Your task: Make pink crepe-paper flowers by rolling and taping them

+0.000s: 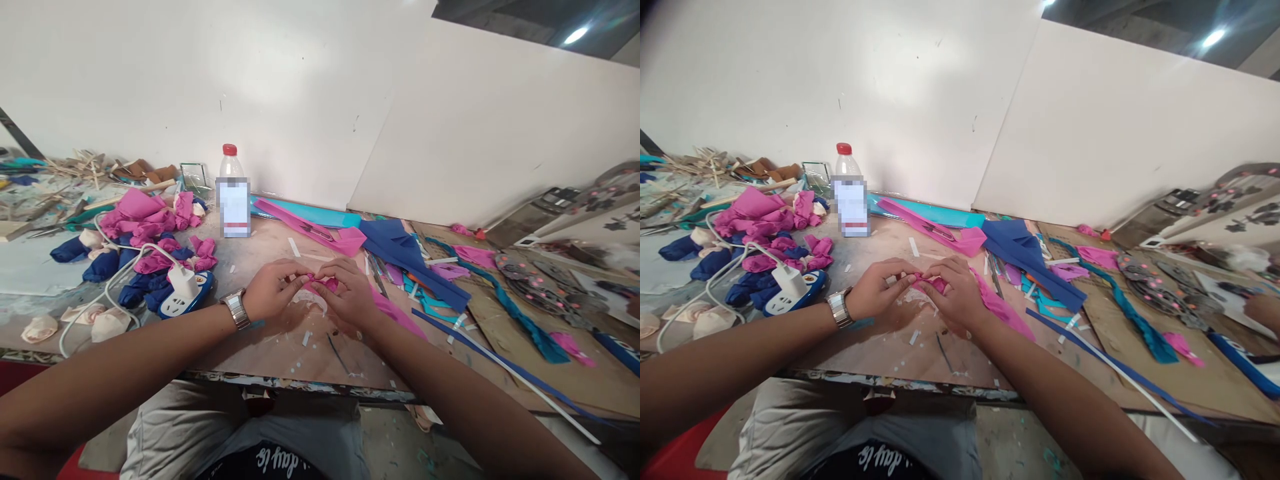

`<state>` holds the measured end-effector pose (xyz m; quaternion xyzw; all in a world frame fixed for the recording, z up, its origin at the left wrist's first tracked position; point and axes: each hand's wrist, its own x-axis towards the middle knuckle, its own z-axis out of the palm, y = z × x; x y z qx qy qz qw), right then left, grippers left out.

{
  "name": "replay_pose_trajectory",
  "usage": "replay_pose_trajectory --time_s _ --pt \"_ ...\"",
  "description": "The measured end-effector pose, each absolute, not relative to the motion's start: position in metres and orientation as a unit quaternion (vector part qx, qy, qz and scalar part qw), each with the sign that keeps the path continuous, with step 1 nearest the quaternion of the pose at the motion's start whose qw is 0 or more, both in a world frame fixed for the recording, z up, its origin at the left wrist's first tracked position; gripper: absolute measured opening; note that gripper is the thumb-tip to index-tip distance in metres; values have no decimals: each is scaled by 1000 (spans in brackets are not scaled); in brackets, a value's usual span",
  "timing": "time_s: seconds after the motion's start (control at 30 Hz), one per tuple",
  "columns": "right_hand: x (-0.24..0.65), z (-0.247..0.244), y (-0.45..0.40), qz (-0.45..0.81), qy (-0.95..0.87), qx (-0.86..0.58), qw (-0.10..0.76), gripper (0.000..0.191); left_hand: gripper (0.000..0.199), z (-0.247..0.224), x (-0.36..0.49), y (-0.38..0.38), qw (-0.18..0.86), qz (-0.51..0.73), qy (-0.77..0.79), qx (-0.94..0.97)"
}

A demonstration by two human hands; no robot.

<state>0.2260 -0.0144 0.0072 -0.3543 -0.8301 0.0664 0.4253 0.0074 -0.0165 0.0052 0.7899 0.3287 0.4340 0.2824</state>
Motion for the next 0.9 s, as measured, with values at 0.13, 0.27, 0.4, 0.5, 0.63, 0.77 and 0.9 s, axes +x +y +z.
replay_pose_trajectory --time_s 0.13,0.27,0.4,0.5,0.63,0.77,0.9 --pt "226 8 -15 51 -833 -351 424 8 28 3 8 -15 289 435 329 787" --pt "225 7 -14 53 -829 -356 429 10 30 2 9 -15 299 433 323 787" --pt "226 6 -14 58 -826 -358 431 10 31 2 9 -15 305 429 313 791" --pt "226 6 -14 53 -831 -347 433 11 32 3 9 -15 314 423 312 790" --pt "224 8 -15 44 -840 -313 442 12 33 2 9 -15 340 417 310 784" --pt "224 9 -16 63 -834 -326 440 7 33 1 11 -16 391 409 317 761" --pt "225 6 -16 84 -812 -361 451 10 30 0 13 -17 425 400 332 741"
